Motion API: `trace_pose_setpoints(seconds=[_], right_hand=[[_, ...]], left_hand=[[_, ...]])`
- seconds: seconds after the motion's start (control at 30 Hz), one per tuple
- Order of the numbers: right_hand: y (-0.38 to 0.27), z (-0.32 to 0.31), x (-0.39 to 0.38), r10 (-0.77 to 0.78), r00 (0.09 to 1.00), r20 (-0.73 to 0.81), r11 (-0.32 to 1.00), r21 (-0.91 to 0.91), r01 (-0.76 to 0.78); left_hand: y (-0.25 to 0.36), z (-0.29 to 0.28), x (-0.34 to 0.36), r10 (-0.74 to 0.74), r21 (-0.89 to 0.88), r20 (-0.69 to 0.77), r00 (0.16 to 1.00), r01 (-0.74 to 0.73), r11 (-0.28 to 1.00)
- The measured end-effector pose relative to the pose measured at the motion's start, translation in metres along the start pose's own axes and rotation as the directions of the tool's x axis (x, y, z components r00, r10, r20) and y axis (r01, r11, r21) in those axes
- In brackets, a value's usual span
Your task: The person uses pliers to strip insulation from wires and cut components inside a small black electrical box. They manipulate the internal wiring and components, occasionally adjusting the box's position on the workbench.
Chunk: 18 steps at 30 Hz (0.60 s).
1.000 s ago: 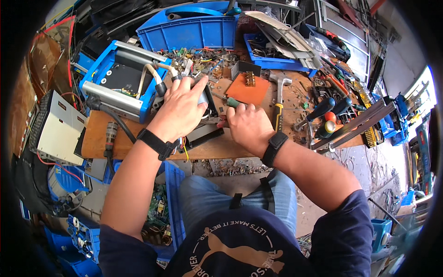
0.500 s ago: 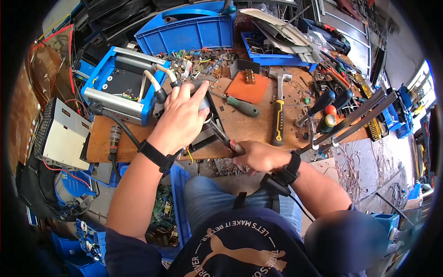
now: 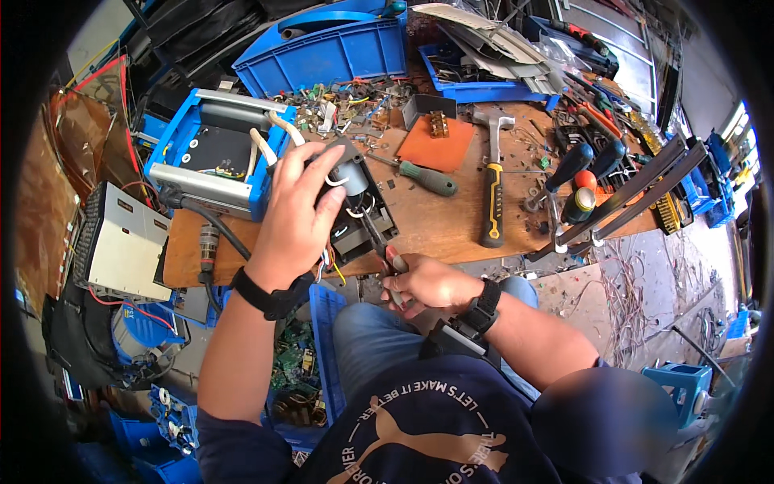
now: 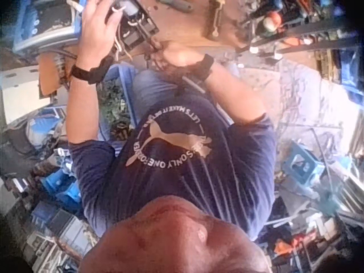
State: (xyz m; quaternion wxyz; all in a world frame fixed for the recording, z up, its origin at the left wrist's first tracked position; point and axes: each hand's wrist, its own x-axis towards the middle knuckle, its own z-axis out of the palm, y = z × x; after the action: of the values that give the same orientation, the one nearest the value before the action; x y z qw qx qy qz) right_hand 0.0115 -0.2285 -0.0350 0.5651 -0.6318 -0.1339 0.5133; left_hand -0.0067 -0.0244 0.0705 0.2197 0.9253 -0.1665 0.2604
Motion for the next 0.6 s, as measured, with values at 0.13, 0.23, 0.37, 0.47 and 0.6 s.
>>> trace_pose_setpoints(seconds=[0.13,0.23,0.37,0.47,0.6], right_hand=[[-0.004,0.002,-0.003,0.028,1.000,-0.012,0.997,0.072,-0.027],[-0.016,0.012,-0.014,-0.002,0.999,0.055,0.965,0.263,-0.012],[-0.011,0.014,-0.010,-0.064,0.981,0.183,0.856,0.515,-0.040],[-0.010,0.022,-0.011,-0.065,0.998,0.008,0.968,0.243,0.061],[-0.004,0.022,-0.014,-0.364,0.879,-0.309,0.754,-0.651,0.084]], left_hand=[[-0.010,-0.020,-0.006,0.036,0.167,-0.108,0.993,-0.017,0.986],[-0.033,-0.033,-0.010,-0.128,0.140,-0.141,0.982,0.148,0.979],[-0.045,-0.036,-0.001,-0.250,0.009,0.060,0.966,0.250,0.968],[-0.042,-0.026,0.004,-0.343,0.011,0.107,0.933,0.344,0.939],[-0.038,-0.012,0.007,-0.405,0.096,0.112,0.907,0.396,0.913]])
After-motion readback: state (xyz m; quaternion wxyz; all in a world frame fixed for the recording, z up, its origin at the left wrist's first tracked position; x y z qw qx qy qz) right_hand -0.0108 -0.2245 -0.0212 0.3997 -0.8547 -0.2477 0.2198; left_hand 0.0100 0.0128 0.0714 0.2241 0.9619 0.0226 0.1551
